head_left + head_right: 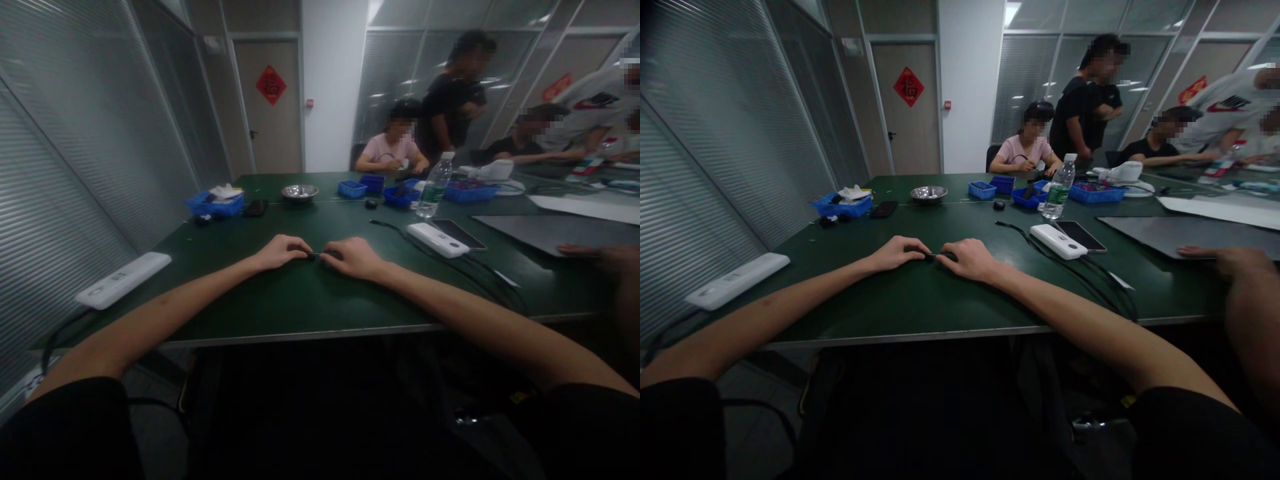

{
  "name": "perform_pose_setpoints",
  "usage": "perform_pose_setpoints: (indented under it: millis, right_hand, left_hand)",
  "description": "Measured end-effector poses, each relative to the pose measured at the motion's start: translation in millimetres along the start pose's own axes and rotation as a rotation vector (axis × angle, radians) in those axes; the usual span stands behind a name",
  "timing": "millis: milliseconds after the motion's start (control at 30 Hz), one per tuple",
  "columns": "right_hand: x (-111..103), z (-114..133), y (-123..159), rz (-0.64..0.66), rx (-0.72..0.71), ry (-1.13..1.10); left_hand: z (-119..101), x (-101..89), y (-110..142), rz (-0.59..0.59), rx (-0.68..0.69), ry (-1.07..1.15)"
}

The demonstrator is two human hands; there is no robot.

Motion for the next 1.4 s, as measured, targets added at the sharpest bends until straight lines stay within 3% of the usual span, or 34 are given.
perform_pose_setpoints:
  millis: [267,467,733,933,1067,1233,1400]
  right_hand:
    - [1,7,-1,0.005,0.003,0.015]
    - [1,0,-2,-0.048,0.062,0.035]
    - [0,-8,-4,-0.044,0.141,0.060]
    - [0,-10,-3,-0.053,0.151,0.048]
    - [1,-9,-3,-0.040,0.142,0.044]
    - [0,-8,-3,-0.028,0.126,0.048]
    - [-1,-8,-3,-0.009,0.110,0.021]
  left_hand:
    - [-3,7.9,0,0.017,0.029,0.032]
    - [0,8.3,-2,0.075,0.000,0.074]
    - [2,1.0,-1,0.004,0.026,-0.106]
    - [0,2.6,0,-0.018,0.070,-0.112]
    - [2,0.4,-2,-0.019,0.028,-0.104]
    - [30,-29.1,-6,-0.107,-0.099,-0.217]
    - [86,-92.7,11,-0.290,-0.299,-0.464]
Point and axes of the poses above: each hand's wrist, its own y-axis away from the middle knuckle, its own x-axis out of the palm, z = x × y, the point moved 2 cm from there along -y, towards the middle knuckle, and after that the axes turned 6 degrees about -z, right-handed, at the moved point
